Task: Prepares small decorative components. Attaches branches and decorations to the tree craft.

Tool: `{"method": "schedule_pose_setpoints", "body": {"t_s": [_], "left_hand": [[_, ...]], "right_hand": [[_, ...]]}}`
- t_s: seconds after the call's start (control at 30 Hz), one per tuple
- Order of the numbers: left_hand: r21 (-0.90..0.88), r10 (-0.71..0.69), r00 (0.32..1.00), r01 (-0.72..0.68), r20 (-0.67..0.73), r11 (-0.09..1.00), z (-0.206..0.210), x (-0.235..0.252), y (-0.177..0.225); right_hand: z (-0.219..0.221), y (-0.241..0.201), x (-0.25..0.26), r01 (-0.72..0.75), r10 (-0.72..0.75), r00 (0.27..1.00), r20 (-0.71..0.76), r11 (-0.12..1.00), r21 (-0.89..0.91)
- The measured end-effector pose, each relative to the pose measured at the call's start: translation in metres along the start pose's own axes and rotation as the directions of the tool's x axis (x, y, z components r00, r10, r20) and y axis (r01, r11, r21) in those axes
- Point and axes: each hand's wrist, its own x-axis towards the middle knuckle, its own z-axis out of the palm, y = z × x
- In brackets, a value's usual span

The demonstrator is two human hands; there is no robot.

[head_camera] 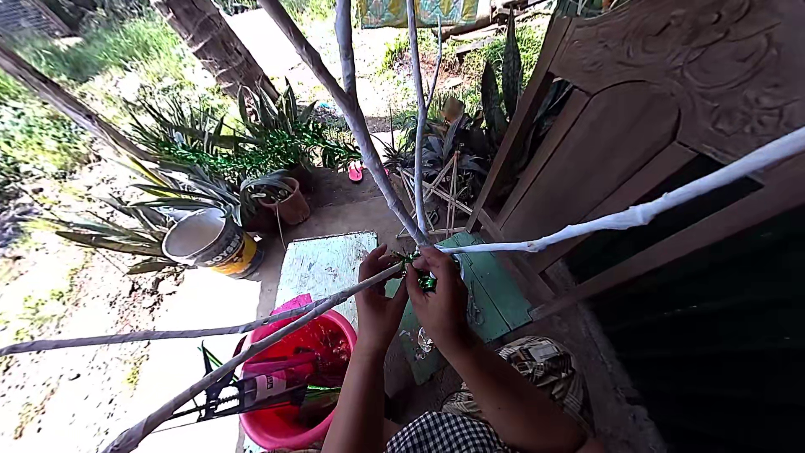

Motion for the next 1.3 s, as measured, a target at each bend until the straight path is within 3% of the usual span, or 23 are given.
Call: {"method": "schedule_pose_setpoints", "body": {"t_s": [0.23,0.4,0.7,1.0,1.3], "left_hand": [[0.056,0.058,0.997,-0.055,-0.041,0.997,0.005,0.000,0.000],[0.067,0.029,0.996,-0.024,-0.083,0.997,0.009,0.001,0.001],[0.028,-0.009,0.992,0.013,-0.123,1.000,0.012,0.001,0.004],[0.090,0.007,0.991,0.005,-0.132,0.996,0.018,0.004,0.005],[0.023,-0.095,0.977,0.101,-0.190,0.995,0.025,0.009,0.009]], "right_hand": [[-0.013,0.000,0.007,-0.029,0.013,0.996,0.091,0.985,0.173],[-0.022,0.013,-0.011,0.036,-0.025,0.999,-0.037,0.932,0.361],[-0.015,0.034,-0.042,0.034,0.006,0.989,-0.149,0.965,0.262],[-0.011,0.034,-0.053,0.019,0.010,0.996,-0.093,0.952,0.307],[-0.009,0.036,-0.056,0.029,-0.005,0.997,-0.074,0.944,0.327]]}}
